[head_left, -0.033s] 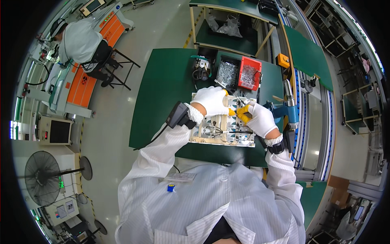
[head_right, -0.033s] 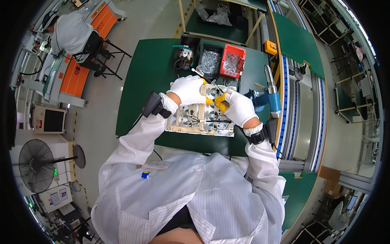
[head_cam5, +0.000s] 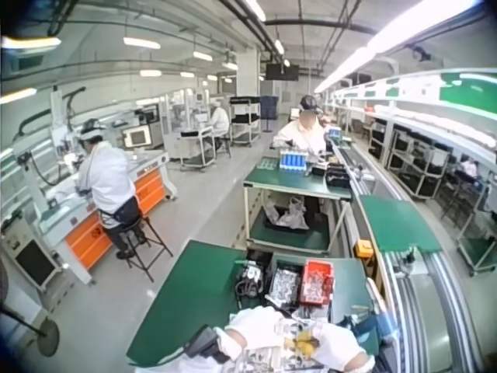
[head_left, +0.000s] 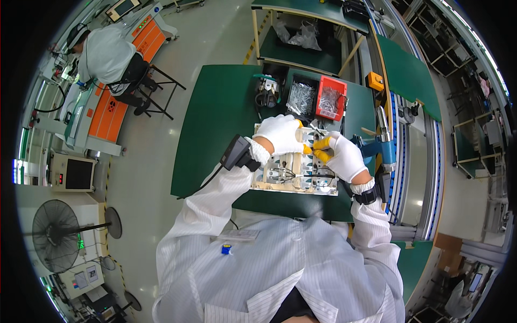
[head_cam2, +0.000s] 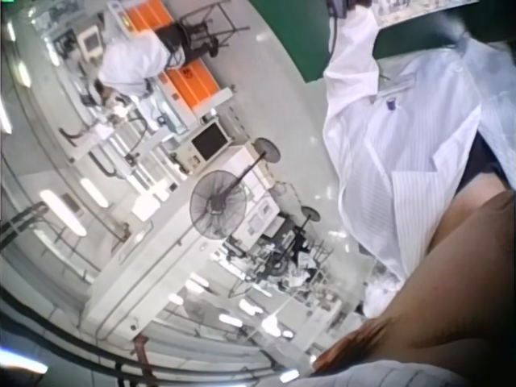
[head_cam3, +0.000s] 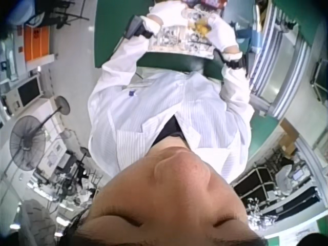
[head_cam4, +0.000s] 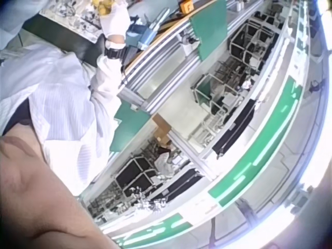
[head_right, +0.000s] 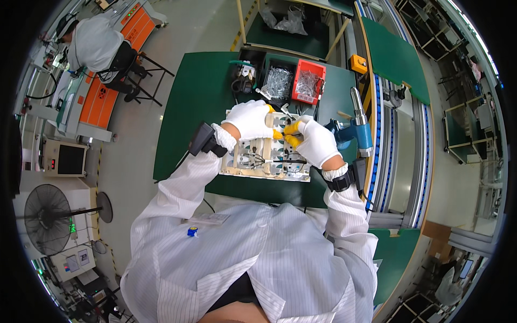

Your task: The recorder is wiring and assembling electronic components on a panel using pliers and an electric screwdriver.

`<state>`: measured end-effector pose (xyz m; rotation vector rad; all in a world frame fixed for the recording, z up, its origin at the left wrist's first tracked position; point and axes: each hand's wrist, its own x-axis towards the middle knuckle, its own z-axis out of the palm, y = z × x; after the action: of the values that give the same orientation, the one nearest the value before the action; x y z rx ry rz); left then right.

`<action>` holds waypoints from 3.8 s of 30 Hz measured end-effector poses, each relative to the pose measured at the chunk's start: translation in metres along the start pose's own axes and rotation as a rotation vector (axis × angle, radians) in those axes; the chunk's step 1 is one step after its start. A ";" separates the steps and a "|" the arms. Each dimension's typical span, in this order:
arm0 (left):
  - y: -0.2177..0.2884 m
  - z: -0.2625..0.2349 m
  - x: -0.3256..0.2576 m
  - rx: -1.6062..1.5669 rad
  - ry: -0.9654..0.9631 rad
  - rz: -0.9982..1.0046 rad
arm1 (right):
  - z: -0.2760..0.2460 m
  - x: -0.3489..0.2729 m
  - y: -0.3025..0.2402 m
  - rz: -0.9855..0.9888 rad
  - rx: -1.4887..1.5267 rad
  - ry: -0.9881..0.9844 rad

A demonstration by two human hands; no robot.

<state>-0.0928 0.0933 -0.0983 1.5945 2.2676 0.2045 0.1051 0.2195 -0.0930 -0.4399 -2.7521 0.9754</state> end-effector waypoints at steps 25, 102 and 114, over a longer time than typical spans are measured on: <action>-0.001 -0.007 -0.007 -0.098 0.044 -0.028 | 0.076 0.232 0.064 0.279 -0.764 -0.166; -0.017 0.023 0.000 -0.154 0.190 -0.003 | 0.026 -0.005 -0.027 0.220 0.387 0.060; -0.017 0.024 0.000 -0.113 0.183 0.002 | 0.027 0.009 -0.033 0.030 -0.117 -0.012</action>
<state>-0.0984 0.0851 -0.1257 1.5768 2.3427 0.4888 0.0817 0.1823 -0.0916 -0.4969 -2.8311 0.8290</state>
